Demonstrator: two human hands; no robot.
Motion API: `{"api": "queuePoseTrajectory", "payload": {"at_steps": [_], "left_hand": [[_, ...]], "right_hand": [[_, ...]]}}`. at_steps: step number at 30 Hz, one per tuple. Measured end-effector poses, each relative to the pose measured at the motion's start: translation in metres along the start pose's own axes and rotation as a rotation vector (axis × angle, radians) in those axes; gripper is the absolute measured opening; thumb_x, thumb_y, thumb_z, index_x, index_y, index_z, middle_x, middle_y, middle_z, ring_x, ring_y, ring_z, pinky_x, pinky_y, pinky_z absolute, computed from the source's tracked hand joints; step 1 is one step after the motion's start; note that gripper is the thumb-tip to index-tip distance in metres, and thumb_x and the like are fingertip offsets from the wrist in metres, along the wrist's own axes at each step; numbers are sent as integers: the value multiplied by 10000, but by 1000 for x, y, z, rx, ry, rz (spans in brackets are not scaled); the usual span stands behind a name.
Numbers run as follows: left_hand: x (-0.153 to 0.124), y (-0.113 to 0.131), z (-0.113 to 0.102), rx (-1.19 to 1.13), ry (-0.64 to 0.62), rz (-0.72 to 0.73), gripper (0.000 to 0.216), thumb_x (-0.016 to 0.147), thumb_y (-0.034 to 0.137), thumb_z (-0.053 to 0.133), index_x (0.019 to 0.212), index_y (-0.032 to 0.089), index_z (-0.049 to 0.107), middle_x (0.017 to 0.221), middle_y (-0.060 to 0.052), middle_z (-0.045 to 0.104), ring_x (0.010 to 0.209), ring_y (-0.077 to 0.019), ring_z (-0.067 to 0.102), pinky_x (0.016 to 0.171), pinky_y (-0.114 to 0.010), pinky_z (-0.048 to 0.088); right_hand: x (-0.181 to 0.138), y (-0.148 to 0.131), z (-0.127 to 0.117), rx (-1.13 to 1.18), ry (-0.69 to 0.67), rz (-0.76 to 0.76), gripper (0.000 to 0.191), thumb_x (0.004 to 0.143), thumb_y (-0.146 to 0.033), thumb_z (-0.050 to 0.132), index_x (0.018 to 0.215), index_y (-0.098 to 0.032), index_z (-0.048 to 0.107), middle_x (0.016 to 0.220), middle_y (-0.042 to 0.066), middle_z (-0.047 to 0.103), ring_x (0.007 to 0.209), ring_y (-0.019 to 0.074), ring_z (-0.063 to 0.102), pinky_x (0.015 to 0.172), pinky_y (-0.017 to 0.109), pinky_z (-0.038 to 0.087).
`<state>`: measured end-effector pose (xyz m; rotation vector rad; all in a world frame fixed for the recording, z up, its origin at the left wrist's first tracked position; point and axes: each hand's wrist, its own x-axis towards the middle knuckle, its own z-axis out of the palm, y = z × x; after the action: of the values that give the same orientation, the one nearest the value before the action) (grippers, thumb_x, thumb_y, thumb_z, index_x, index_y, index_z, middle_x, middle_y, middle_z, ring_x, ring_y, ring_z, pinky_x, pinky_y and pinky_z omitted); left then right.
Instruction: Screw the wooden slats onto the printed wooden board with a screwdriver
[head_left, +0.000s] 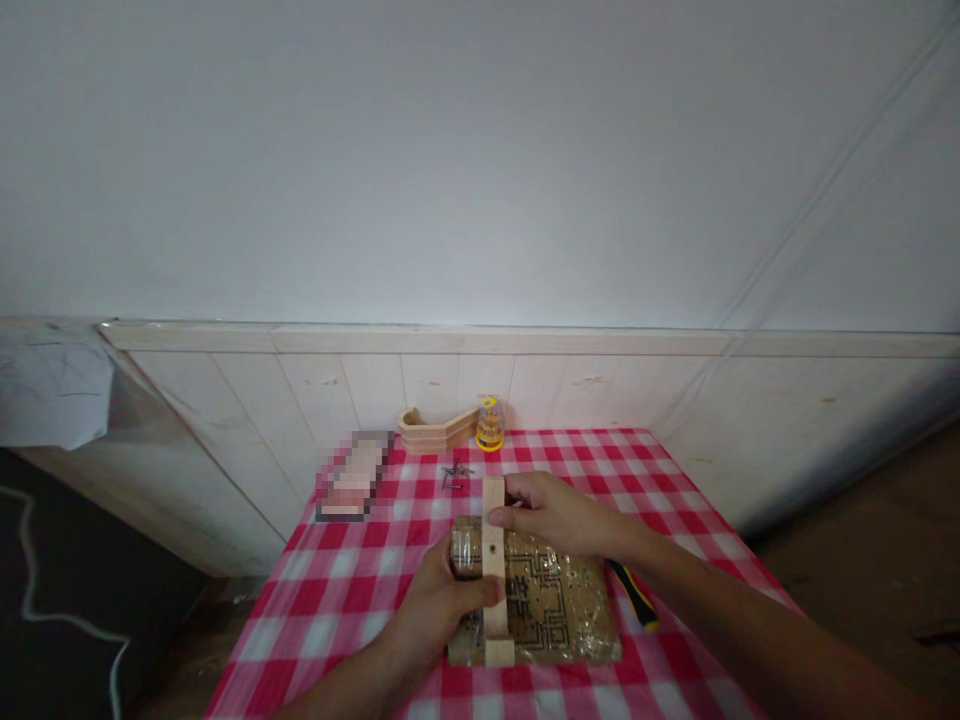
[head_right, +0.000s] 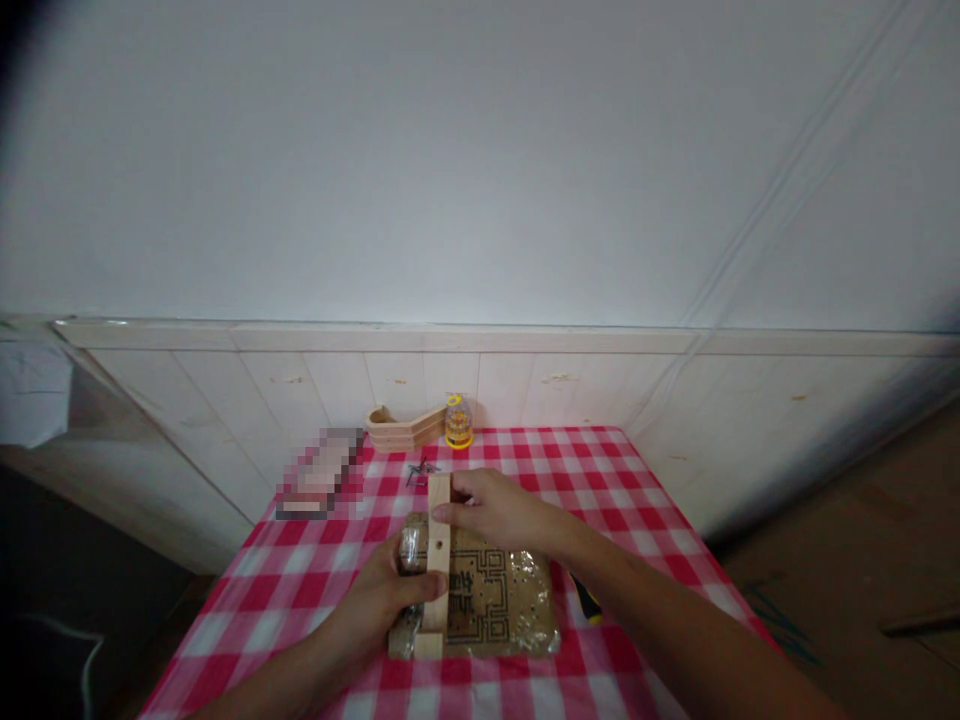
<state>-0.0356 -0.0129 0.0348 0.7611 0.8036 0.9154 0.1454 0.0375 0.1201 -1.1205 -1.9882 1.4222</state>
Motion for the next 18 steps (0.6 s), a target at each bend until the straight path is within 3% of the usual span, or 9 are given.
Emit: {"api": "queuePoseTrajectory", "payload": {"at_steps": [9,18], "left_hand": [[-3,5,5,-18,-14,-11,591,532,249,926,1041,136,649,934,-113,774,803,-252,720,743,-375,585],[-3,3,4,-47,-20,0,553,535,230,917,1009,150,643,889,-92,768,778,-255,725,711,-356,574]], "right_hand": [[-1,1,0,10,-24,-18,127,925,-306,622,872,-192,636,881,19,682,784,153,617,672,256,505],[-1,1,1,-59,-11,23,91,902,-268,658,945,-188,656,944,57,734,876,208,681,759,318,562]]}}
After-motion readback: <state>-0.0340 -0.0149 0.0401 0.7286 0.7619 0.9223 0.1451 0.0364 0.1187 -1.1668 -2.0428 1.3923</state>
